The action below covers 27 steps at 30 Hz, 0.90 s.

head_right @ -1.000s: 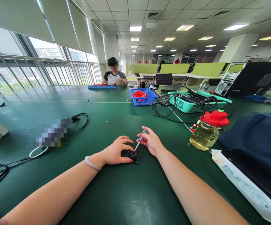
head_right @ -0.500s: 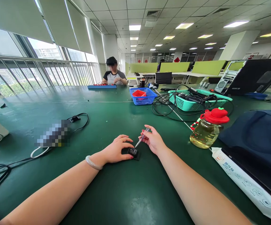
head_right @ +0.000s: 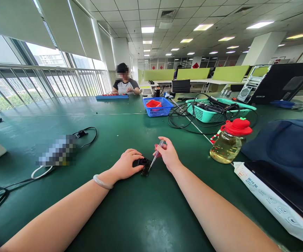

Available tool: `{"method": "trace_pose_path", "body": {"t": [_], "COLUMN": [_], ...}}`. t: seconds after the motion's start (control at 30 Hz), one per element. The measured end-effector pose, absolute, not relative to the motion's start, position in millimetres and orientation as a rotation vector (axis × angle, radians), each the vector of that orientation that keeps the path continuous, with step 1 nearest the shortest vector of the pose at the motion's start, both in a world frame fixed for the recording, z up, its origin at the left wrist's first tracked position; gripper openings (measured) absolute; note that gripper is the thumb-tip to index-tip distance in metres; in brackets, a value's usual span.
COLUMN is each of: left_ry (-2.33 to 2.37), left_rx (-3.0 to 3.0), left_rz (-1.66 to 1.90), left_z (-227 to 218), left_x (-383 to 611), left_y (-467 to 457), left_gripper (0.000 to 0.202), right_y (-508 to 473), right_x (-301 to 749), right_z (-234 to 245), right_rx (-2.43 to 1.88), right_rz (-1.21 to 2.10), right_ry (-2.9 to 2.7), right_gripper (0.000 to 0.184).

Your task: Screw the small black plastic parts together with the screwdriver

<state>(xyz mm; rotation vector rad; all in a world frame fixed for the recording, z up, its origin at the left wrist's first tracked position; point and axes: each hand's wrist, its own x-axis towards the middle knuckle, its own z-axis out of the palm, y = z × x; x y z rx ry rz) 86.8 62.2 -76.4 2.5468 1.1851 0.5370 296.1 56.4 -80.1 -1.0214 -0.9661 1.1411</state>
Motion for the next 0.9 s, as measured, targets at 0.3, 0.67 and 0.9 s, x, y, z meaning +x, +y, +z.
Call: {"method": "trace_pose_path", "body": {"t": [0.3, 0.67, 0.9], "left_ry": [1.16, 1.071, 1.119], "left_rx": [2.533, 2.585, 2.57], "left_rz": [0.536, 0.599, 0.566], "left_z": [-75.1, -81.2, -74.2], "left_x": [86.9, 87.3, 87.5], "left_y": [60.5, 64.6, 60.9], "left_gripper": [0.058, 0.04, 0.044], "right_y": [47.0, 20.9, 23.4], "right_x": [290.6, 271.6, 274.8], "right_z": [-70.5, -64.0, -67.5], "right_rx": [-0.976, -0.857, -1.004], "right_rz": [0.747, 0.272, 0.222], "right_ry": [-1.009, -1.88, -1.744], "right_gripper": [0.051, 0.028, 0.035]}}
